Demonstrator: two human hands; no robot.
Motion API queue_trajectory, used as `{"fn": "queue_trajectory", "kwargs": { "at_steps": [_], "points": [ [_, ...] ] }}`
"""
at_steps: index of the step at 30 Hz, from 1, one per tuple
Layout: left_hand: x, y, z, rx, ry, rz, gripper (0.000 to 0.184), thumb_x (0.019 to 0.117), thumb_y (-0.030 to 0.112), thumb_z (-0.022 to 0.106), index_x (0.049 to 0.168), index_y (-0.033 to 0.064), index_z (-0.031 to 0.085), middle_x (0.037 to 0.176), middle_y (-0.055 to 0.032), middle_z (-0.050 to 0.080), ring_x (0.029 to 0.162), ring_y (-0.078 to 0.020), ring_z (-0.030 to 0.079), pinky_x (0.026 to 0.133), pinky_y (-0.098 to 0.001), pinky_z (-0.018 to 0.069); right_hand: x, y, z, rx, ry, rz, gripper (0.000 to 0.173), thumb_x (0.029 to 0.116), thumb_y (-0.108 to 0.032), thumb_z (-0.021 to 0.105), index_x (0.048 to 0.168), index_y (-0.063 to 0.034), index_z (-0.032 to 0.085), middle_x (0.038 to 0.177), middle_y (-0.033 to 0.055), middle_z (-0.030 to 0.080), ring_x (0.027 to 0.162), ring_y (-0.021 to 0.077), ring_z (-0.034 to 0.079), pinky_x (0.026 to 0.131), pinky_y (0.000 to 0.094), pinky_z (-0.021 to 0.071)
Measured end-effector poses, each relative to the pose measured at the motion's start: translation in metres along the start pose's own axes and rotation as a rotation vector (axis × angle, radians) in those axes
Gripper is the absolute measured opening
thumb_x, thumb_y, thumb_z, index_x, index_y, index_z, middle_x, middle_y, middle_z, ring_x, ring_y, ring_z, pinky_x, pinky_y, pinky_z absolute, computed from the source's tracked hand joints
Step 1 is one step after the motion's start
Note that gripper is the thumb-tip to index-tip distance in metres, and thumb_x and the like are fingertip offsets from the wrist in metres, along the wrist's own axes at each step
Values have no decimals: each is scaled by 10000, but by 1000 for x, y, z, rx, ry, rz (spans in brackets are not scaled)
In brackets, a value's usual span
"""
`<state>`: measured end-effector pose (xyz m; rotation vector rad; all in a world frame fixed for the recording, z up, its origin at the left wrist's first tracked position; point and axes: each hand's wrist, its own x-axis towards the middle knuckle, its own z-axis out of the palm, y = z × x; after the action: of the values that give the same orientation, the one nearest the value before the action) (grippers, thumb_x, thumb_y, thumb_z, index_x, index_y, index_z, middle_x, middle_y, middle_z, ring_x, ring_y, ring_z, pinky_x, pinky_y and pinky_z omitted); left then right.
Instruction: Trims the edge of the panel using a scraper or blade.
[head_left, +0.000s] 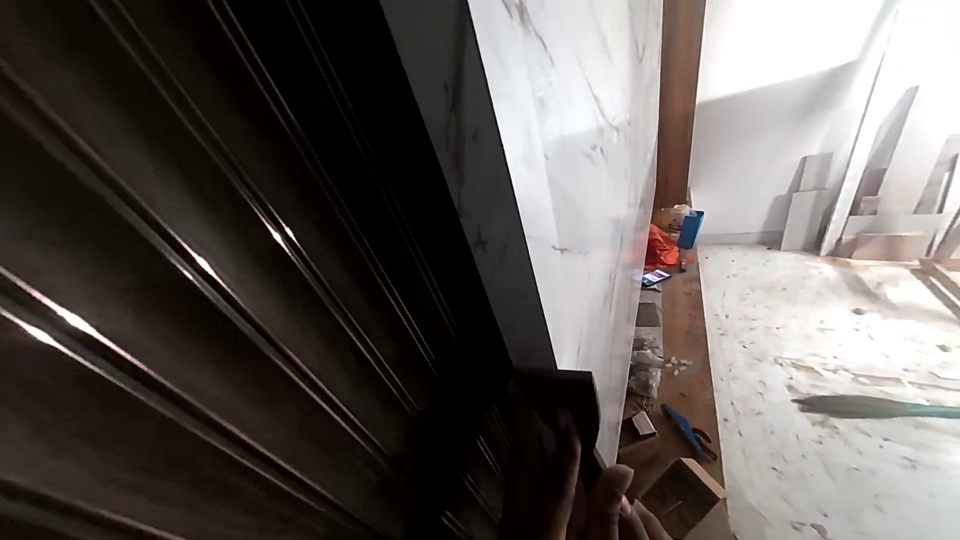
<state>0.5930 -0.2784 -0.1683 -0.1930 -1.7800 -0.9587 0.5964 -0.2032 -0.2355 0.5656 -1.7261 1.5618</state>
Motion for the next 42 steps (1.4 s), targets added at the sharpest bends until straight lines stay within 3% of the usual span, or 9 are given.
{"fn": "queue_trajectory", "kwargs": {
  "at_steps": [6, 14, 17, 20, 24, 29, 34, 39, 42],
  "points": [
    [38, 21, -4, 59, 30, 45, 322, 919, 261, 771, 1164, 52, 756, 1275, -66, 706, 1289, -54, 580, 1098, -236, 472, 36, -29, 1, -26, -4, 1, 248, 998, -208, 636, 1113, -13, 736, 900, 130, 687, 792, 83, 657, 708, 170, 541],
    [120, 60, -7, 68, 103, 127, 338, 888, 230, 779, 1117, -18, 764, 1201, -110, 733, 1209, -61, 641, 1018, -193, 529, 107, -85, 7, 22, 56, -24, 267, 970, -182, 668, 1166, -19, 749, 908, 110, 712, 798, 44, 665, 717, 153, 548],
    [144, 73, -10, 99, 101, 129, 356, 891, 229, 760, 1149, -16, 757, 1285, -153, 695, 1248, -107, 633, 1031, -207, 524, 129, -102, 7, 16, 44, -29, 298, 971, -188, 661, 1208, -25, 741, 924, 108, 724, 796, 49, 670, 705, 166, 553],
    [164, 85, -14, 100, 63, 114, 399, 916, 238, 737, 1251, 22, 721, 1371, -135, 649, 1280, -105, 611, 1040, -213, 523, 146, -118, 9, 6, 73, -41, 297, 972, -163, 645, 1217, -27, 744, 935, 95, 736, 785, 40, 676, 677, 169, 558],
    [188, 100, -18, 120, 64, 130, 425, 931, 266, 722, 1294, 47, 699, 1327, -92, 681, 1242, -64, 626, 1006, -193, 532, 166, -132, 14, 11, 120, -87, 303, 971, -162, 629, 1212, -22, 748, 915, 73, 737, 756, 35, 669, 643, 175, 557],
    [201, 110, -20, 194, 82, 132, 434, 932, 294, 715, 1300, 65, 703, 1314, -105, 688, 1177, -64, 662, 945, -196, 551, 179, -143, 10, -6, 115, -110, 335, 963, -174, 617, 1235, -19, 737, 911, 54, 738, 732, 37, 665, 626, 191, 560],
    [206, 123, -21, 299, 80, 99, 451, 954, 369, 682, 1316, 101, 700, 1401, -95, 638, 1294, -132, 608, 1024, -282, 532, 184, -146, 8, -24, 128, -149, 335, 971, -201, 595, 1221, -41, 750, 894, 35, 735, 703, 28, 660, 600, 192, 559],
    [185, 123, -34, 7, 69, 44, 405, 961, 267, 707, 1328, 98, 688, 1459, -82, 590, 1331, -132, 572, 1078, -289, 508, 178, -139, -26, 98, -3, -190, 353, 1009, -239, 613, 1333, -131, 699, 867, -5, 725, 672, 17, 639, 602, 198, 562],
    [152, 119, -34, -118, 188, 91, 270, 937, 94, 702, 1196, 19, 713, 1233, -77, 720, 1126, -190, 702, 972, -338, 602, 149, -125, -72, 239, -142, -39, 416, 1044, -277, 595, 1409, -80, 617, 909, 12, 734, 618, 30, 631, 520, 220, 563]
  ]
}}
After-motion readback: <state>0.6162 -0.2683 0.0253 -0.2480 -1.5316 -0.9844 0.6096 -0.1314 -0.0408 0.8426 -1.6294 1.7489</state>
